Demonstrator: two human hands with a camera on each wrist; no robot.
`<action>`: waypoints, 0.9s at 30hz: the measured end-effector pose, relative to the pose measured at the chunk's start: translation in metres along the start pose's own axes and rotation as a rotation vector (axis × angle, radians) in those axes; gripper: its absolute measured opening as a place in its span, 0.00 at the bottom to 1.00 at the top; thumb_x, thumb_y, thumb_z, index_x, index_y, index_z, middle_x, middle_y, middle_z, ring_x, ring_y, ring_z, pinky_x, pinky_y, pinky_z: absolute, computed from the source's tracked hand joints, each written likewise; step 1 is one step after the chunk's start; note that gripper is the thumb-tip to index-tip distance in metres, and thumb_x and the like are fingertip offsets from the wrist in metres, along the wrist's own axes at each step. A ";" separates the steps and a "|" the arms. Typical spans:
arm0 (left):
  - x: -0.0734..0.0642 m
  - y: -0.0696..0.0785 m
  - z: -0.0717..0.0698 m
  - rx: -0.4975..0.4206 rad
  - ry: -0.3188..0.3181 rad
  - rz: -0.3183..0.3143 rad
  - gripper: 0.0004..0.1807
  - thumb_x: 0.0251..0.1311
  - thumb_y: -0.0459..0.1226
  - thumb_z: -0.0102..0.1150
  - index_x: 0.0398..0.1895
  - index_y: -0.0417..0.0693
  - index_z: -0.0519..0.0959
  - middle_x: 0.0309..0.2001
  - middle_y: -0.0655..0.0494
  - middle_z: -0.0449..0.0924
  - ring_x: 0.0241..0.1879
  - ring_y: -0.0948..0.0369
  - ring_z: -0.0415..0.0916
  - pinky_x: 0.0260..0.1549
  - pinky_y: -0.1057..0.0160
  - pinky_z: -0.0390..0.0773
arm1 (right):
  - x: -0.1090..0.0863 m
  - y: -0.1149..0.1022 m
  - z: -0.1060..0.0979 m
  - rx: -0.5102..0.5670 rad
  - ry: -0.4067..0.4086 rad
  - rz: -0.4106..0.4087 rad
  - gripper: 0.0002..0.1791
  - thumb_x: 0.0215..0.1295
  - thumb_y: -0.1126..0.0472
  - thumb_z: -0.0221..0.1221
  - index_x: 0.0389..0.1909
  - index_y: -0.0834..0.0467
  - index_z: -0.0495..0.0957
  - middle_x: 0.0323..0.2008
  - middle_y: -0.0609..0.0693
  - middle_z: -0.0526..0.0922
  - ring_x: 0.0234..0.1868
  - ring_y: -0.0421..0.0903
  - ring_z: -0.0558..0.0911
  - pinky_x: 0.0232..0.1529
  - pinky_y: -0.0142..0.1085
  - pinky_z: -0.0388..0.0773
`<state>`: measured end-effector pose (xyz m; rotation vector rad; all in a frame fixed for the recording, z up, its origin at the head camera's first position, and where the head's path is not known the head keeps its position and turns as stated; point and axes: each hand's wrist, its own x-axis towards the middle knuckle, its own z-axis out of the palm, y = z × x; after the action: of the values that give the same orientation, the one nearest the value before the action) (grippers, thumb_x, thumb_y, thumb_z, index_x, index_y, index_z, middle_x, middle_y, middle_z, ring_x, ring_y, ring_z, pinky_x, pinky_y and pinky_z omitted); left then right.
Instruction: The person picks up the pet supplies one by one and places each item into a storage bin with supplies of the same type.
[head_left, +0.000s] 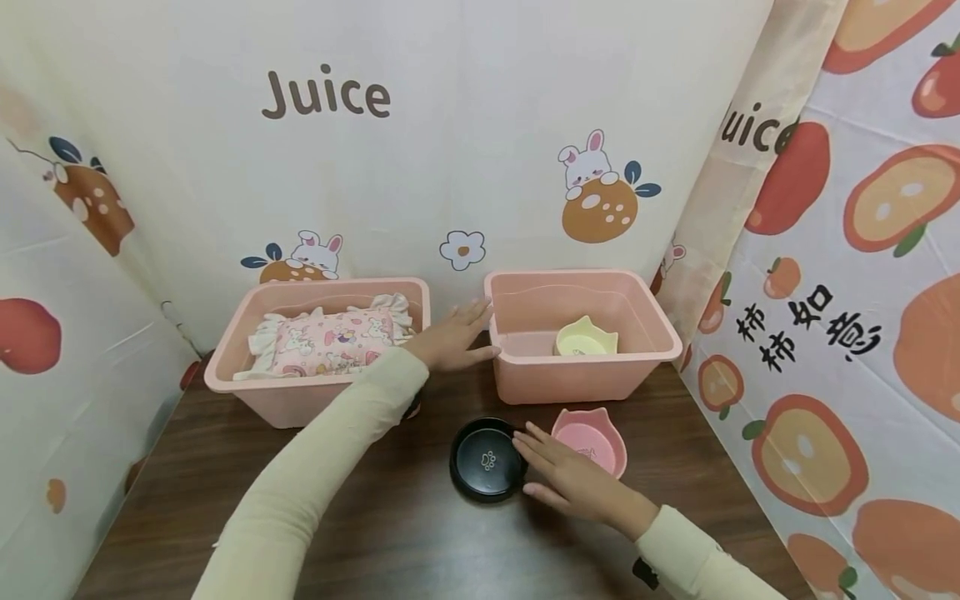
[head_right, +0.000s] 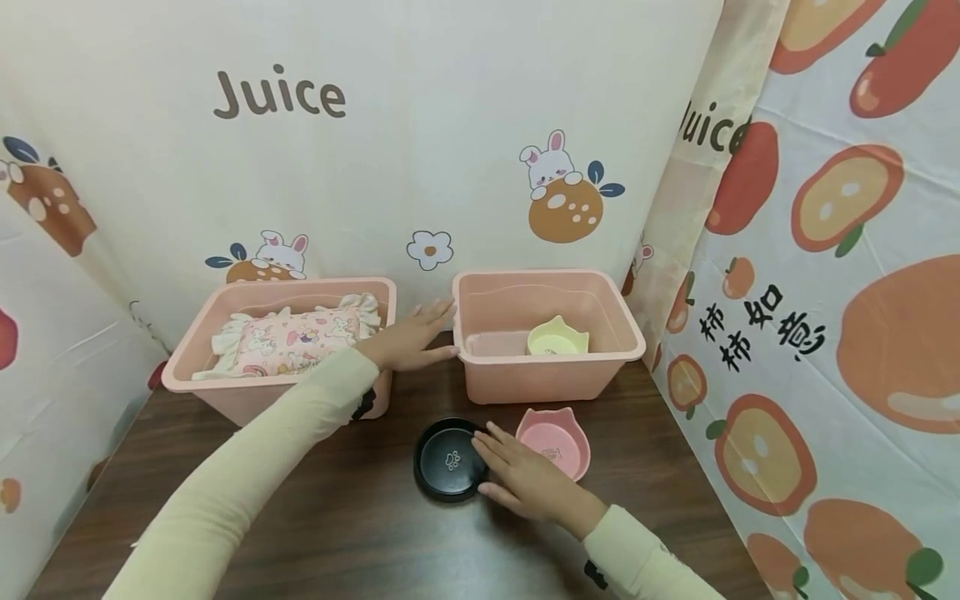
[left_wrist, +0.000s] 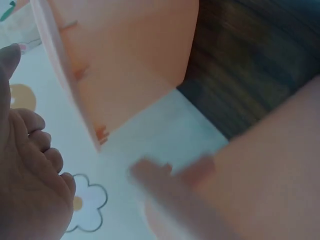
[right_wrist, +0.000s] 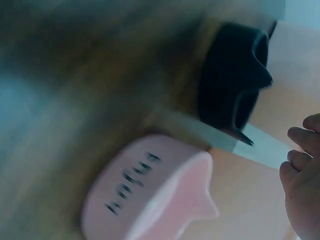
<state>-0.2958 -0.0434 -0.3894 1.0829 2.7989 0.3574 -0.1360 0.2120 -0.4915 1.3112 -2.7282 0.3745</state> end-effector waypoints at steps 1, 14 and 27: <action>0.003 0.001 0.003 0.008 0.005 0.007 0.43 0.69 0.58 0.39 0.76 0.43 0.43 0.77 0.49 0.36 0.76 0.53 0.34 0.72 0.51 0.40 | -0.003 -0.001 0.003 0.005 0.002 0.002 0.34 0.70 0.46 0.52 0.70 0.61 0.61 0.71 0.54 0.62 0.72 0.57 0.58 0.65 0.49 0.65; 0.022 0.010 0.026 -0.034 0.024 -0.030 0.43 0.70 0.59 0.38 0.76 0.44 0.39 0.77 0.50 0.38 0.76 0.52 0.37 0.72 0.52 0.39 | -0.020 -0.010 0.024 0.087 0.019 0.042 0.34 0.68 0.51 0.57 0.70 0.60 0.61 0.70 0.56 0.64 0.71 0.57 0.60 0.63 0.51 0.67; 0.024 0.001 0.033 -0.120 0.028 -0.029 0.44 0.69 0.60 0.38 0.77 0.48 0.38 0.77 0.52 0.36 0.76 0.55 0.34 0.72 0.52 0.37 | -0.019 -0.012 0.033 0.102 0.008 0.069 0.34 0.69 0.49 0.55 0.71 0.59 0.61 0.70 0.56 0.64 0.72 0.55 0.59 0.64 0.51 0.66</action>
<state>-0.3067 -0.0208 -0.4215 1.0185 2.7732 0.5336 -0.1139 0.2110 -0.5244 1.2377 -2.7875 0.5299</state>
